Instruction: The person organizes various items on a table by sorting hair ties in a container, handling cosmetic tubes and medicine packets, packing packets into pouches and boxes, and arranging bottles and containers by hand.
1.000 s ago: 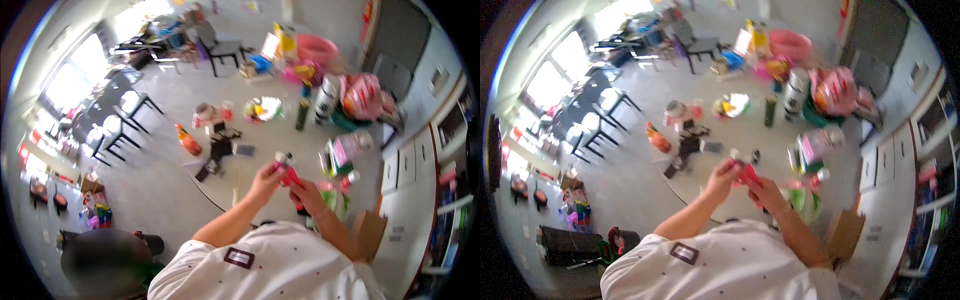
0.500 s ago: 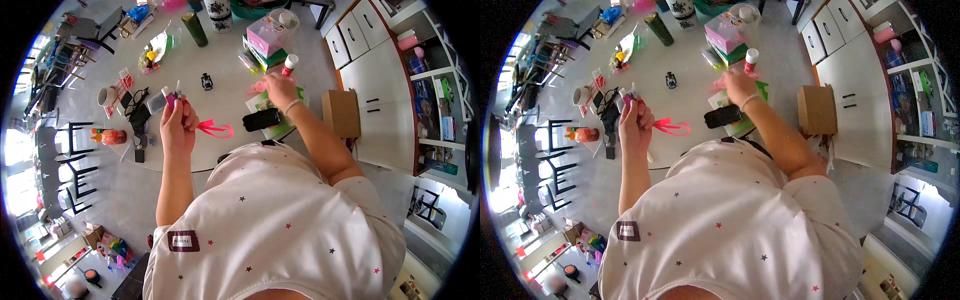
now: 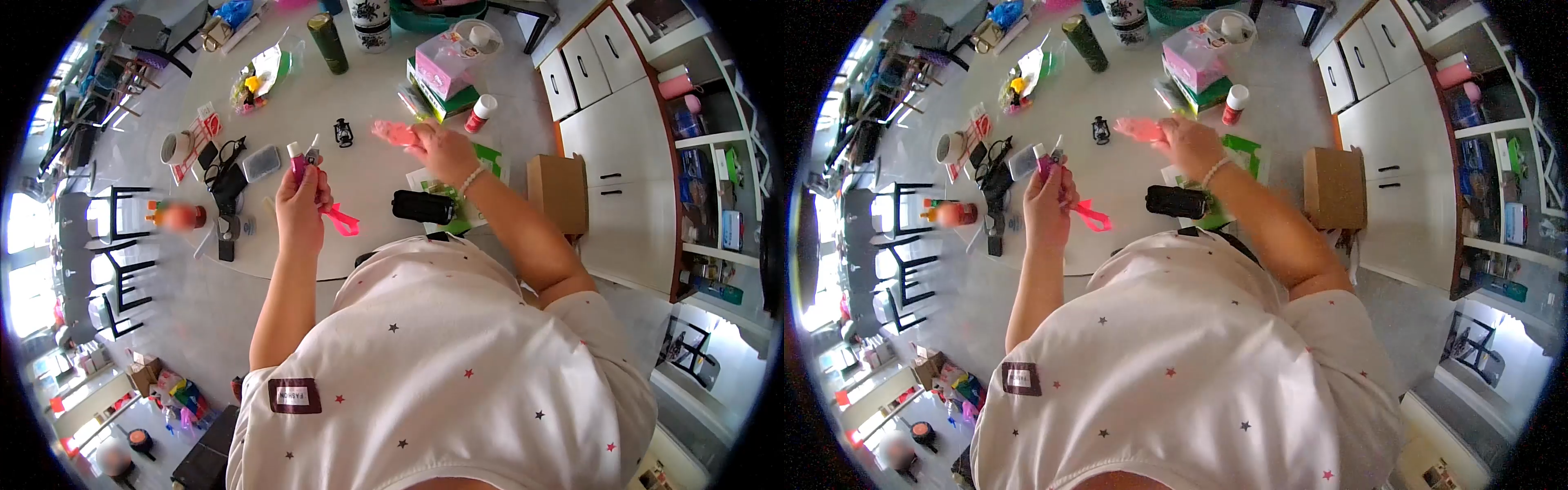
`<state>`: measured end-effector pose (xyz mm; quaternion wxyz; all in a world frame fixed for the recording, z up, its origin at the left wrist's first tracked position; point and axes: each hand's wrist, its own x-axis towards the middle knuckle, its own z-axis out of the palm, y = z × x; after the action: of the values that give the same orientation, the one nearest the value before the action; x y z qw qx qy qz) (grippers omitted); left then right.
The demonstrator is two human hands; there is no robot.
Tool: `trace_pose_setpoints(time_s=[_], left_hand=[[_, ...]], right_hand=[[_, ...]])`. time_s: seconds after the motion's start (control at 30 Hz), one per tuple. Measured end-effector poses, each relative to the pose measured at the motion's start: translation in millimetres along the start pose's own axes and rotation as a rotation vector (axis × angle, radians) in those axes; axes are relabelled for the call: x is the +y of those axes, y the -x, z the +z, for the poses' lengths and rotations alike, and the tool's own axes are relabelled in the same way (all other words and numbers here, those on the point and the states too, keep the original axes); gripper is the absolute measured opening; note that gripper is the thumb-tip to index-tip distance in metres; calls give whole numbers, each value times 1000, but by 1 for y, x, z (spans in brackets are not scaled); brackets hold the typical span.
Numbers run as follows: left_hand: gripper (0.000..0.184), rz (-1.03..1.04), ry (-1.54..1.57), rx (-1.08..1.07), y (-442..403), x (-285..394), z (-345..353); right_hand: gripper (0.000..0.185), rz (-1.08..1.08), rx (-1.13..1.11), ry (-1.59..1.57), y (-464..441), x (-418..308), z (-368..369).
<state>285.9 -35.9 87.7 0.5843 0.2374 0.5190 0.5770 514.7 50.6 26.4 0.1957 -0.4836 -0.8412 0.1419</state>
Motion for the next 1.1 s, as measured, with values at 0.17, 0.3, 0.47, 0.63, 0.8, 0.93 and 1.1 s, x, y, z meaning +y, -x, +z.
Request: trace_pose_setpoints(time_s=[0.17,0.3,0.47,0.63,0.8,0.93,1.1], left_hand=[[25,-4,-85,-67,-2,-22,2],[29,149,-295,-32,0,-36,19],[22,4,-30,109,-8,-27,3],[21,-48,151,60,-4,-16,0],[18,-103,190,42,2,-13,-13],[20,-99,210,101,10,-8,-25],[20,-69,223,138,13,-9,-44]], right_hand=[[30,47,-26,-723,2,-65,-7],[30,-10,-138,-732,2,-84,-4],[25,12,-164,-657,-13,-54,8],[19,318,47,270,-73,14,50],[18,316,-141,375,-97,27,61],[22,282,5,395,-104,23,59],[27,336,67,-609,-85,-10,16]])
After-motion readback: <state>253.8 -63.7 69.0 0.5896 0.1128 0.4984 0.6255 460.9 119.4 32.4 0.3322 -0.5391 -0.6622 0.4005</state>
